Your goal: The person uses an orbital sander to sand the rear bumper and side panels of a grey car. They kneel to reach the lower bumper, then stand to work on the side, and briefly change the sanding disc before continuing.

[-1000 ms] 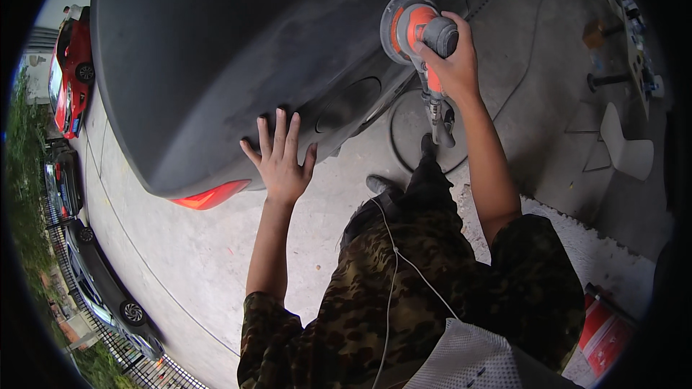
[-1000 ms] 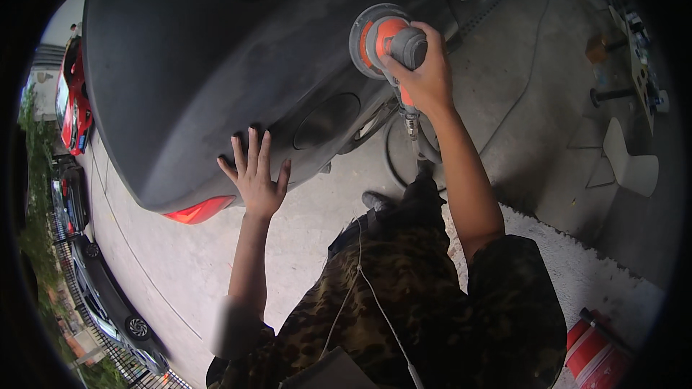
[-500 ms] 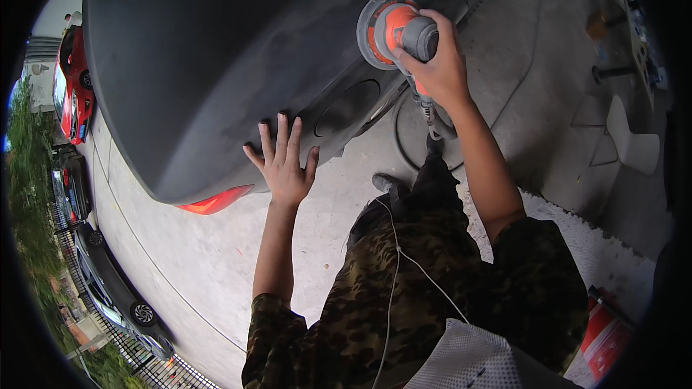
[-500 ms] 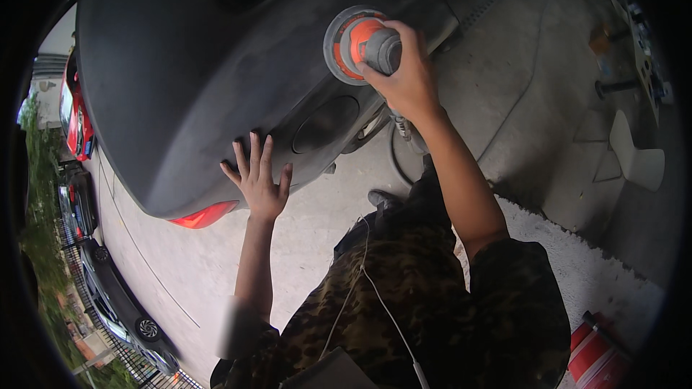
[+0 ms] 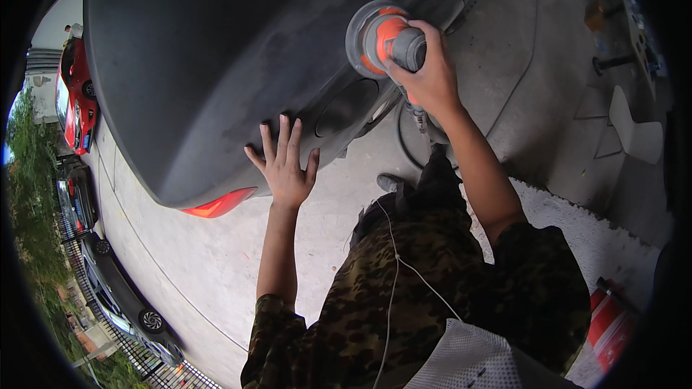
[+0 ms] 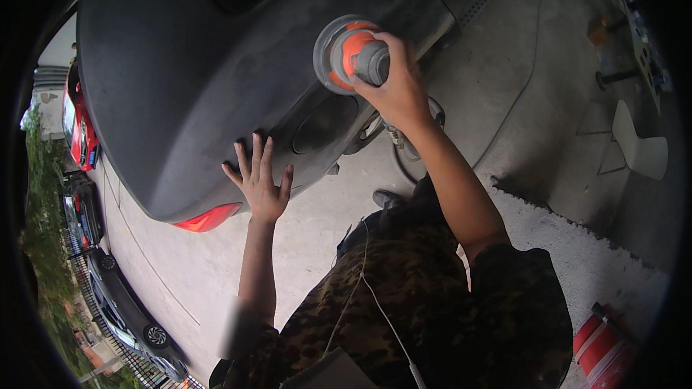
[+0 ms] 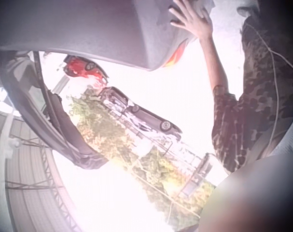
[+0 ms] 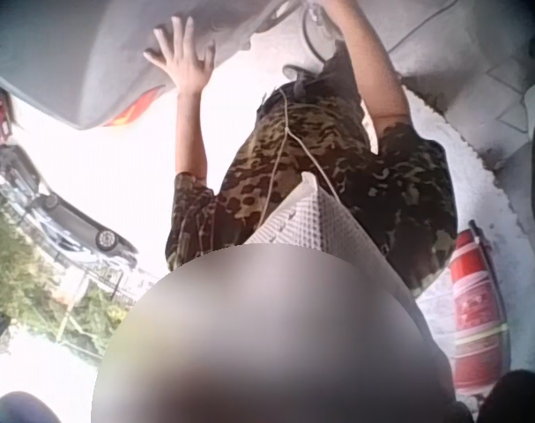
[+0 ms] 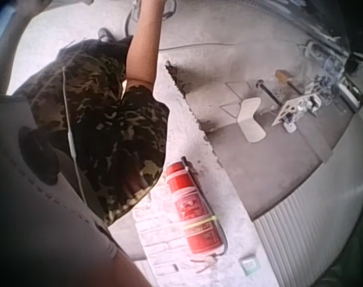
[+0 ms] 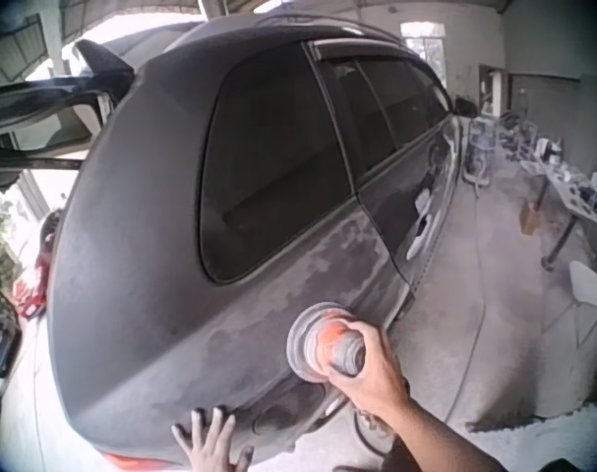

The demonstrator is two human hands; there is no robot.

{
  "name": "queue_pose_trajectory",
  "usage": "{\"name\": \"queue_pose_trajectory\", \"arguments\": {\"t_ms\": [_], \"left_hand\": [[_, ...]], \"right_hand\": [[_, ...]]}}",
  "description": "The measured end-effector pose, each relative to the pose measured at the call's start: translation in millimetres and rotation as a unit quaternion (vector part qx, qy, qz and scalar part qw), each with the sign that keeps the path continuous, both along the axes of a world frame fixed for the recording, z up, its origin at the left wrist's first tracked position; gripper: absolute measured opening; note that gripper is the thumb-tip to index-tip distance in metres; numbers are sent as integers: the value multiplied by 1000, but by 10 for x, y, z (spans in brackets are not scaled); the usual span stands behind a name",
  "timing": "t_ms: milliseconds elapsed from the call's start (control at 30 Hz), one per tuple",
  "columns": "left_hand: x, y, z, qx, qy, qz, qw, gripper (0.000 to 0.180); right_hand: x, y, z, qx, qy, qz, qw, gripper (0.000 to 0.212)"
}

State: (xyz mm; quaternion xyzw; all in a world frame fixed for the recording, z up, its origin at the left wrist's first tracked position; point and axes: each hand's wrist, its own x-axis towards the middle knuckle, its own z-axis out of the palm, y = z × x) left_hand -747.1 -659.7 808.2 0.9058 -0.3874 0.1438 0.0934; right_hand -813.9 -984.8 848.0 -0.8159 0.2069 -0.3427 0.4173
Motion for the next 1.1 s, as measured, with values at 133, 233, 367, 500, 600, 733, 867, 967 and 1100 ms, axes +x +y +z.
{"name": "queue_pose_trajectory", "arguments": {"t_ms": [133, 233, 367, 500, 600, 733, 867, 967, 1100], "left_hand": [[17, -21, 1, -5, -7, -1, 1000, 65], [17, -39, 20, -1, 1, -1, 1000, 66], [17, -31, 60, 5, 4, -6, 1000, 67], [22, 3, 79, 12, 15, -13, 1000, 66], [24, 7, 78, 15, 18, -15, 1000, 65], [23, -21, 86, 15, 19, -14, 1000, 64], [11, -31, 133, 14, 30, -11, 999, 63], [8, -30, 164, 13, 33, -11, 999, 62], [7, -32, 171, 10, 31, -20, 999, 62]], "right_hand": [[36, -383, 96, 6, 14, -21, 1000, 71], [20, -84, 128, -21, 14, 34, 999, 74], [16, 440, 78, -58, 0, 104, 993, 78], [112, 143, 92, -23, 5, 6, 1000, 76], [198, -219, 175, -2, 6, -32, 999, 71], [156, -26, 223, -57, 12, 15, 998, 73], [80, 456, 138, -81, 14, 84, 993, 77], [127, 266, 114, -71, 20, 17, 997, 77], [155, -276, 199, -34, 16, -46, 998, 72]]}}
